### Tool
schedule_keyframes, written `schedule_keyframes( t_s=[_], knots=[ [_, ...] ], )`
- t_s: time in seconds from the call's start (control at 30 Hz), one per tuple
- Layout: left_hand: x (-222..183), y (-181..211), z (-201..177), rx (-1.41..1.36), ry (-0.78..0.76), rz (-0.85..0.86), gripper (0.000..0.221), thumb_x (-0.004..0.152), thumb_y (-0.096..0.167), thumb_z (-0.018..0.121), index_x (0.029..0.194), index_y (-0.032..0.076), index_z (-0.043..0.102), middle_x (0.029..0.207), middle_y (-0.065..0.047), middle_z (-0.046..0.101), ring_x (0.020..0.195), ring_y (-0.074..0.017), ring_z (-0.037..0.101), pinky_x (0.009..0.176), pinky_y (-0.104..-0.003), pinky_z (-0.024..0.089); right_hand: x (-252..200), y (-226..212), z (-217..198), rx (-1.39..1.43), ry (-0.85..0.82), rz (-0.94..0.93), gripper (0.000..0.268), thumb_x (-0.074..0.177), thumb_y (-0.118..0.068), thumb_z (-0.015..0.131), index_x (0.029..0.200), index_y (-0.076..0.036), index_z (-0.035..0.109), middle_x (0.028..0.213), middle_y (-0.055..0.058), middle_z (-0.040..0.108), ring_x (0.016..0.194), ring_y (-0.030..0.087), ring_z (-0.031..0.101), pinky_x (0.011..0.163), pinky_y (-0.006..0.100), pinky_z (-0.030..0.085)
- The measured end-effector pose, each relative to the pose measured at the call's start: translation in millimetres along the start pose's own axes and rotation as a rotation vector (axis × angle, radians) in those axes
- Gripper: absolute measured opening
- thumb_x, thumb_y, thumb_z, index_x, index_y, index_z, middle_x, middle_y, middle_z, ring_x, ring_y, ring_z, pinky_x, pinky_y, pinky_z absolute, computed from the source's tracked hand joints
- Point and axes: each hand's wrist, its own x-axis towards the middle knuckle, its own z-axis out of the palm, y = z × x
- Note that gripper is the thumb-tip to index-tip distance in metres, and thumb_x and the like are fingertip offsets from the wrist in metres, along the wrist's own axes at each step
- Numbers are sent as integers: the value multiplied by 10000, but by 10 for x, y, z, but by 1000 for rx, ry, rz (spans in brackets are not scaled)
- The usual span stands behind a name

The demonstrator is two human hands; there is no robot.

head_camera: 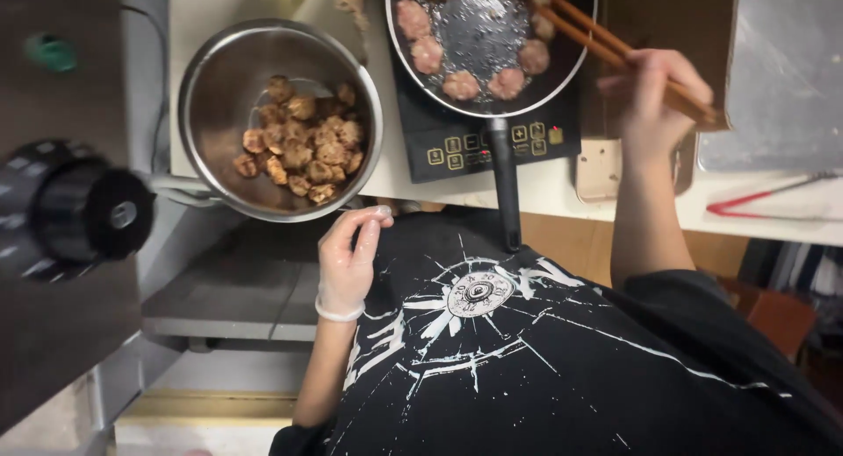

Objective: Frying meatballs in a pan and arranging raw ones on a metal tray.

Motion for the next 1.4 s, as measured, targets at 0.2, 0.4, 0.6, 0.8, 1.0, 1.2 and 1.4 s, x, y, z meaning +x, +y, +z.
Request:
schedule_keyframes(
  t_s=[0.2, 0.4, 0.6, 0.8, 1.0, 1.2, 1.4],
  knots=[
    [54, -17, 169, -62, -90, -36, 130, 1048, 54, 604, 1111, -5, 701, 1051, -91, 747, 937, -150, 708, 891, -267, 553, -175, -213, -314, -184, -48, 105, 192, 1218, -77, 644, 1141, 93, 688, 1083, 166, 733, 806, 231, 771, 702, 309, 643],
    [46, 9, 246, -44, -155, -27, 140, 1053, 73, 608, 1121, -3, 704, 1028, -82, 741, 918, -140, 701, 870, -260, 547, 83, 281, -209, -226, -22, 149, 166, 1121, -90, 729, 1093, 74, 730, 969, 115, 752, 736, 178, 767, 587, 239, 569],
    [39, -4, 281, -40, -164, -10, 140, 1051, 85, 613, 1116, -1, 704, 1032, -83, 742, 942, -143, 709, 884, -261, 548, 227, 486, 16, -271, -199, 27, 130, 1083, -90, 829, 1132, 20, 781, 1026, 147, 752, 764, 185, 725, 638, 261, 581],
    [20, -63, 278, -37, -159, -25, 141, 1050, 91, 614, 1112, 3, 704, 1020, -80, 743, 954, -147, 712, 892, -264, 547, 243, 464, 124, -748, -438, -396, 154, 999, -130, 870, 1099, -56, 779, 1065, 146, 725, 900, 304, 735, 777, 363, 600],
    [15, -139, 255, -34, -135, -20, 136, 1050, 97, 616, 1108, 9, 703, 1011, -73, 740, 950, -151, 713, 886, -265, 546, 321, 685, 15, -808, -543, -473, 169, 1048, -177, 831, 1127, -55, 745, 1073, 137, 712, 925, 308, 721, 780, 379, 596],
    [20, -154, 237, -24, -142, 0, 132, 1045, 107, 626, 1103, 21, 710, 987, -69, 740, 943, -158, 709, 877, -270, 540, 532, 629, 92, -876, -568, -569, 120, 1111, -143, 771, 1060, -45, 728, 995, 110, 714, 901, 287, 709, 759, 386, 581],
    [30, -148, 211, -30, -127, 1, 135, 1047, 114, 627, 1099, 25, 714, 982, -69, 737, 941, -161, 708, 875, -275, 538, 726, 1375, -269, -81, -88, 41, 224, 1162, -139, 651, 1093, 74, 631, 886, 158, 770, 755, 235, 775, 663, 352, 632]
  ],
)
